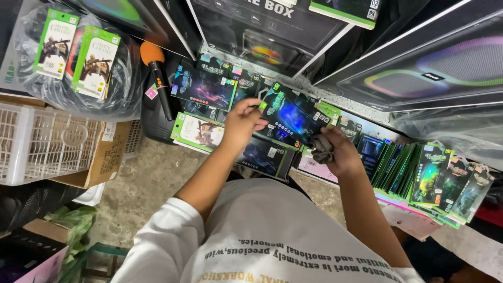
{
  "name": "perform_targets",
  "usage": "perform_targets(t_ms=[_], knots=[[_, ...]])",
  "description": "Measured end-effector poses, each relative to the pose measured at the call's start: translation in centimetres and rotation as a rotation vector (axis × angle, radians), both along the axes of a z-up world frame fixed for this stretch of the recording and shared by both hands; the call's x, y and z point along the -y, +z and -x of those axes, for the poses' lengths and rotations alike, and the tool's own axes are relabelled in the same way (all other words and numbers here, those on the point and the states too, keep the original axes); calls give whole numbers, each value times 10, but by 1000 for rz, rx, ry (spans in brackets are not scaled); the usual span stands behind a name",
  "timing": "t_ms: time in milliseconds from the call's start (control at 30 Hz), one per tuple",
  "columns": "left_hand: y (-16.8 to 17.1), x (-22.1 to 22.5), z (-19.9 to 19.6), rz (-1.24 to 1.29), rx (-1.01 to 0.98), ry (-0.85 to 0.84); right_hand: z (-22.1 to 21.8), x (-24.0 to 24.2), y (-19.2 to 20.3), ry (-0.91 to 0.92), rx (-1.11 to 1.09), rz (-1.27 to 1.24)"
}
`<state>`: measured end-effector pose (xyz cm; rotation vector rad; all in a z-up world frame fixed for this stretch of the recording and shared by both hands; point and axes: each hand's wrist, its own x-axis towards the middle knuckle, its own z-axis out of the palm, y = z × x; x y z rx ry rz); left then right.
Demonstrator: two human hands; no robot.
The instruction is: The person wipes packages of tempered glass with a cloth and organizes them on a shelf next to speaker boxes.
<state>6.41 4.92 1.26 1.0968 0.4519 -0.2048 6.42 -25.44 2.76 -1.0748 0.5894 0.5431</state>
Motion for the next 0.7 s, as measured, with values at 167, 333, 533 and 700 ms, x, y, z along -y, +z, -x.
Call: perform_targets(t_ms=[167, 333, 533, 700], knots=[[64, -37, 19, -3, 93, 43, 2, -15, 59, 50, 97, 40], [167, -80, 33, 0, 284, 10, -2, -38, 136, 137, 318, 188], [250, -105, 20, -175, 585, 74, -39, -96, 247, 143, 759, 73], [270, -122, -36, -233, 786, 150, -101, -114, 270, 112, 899, 140]])
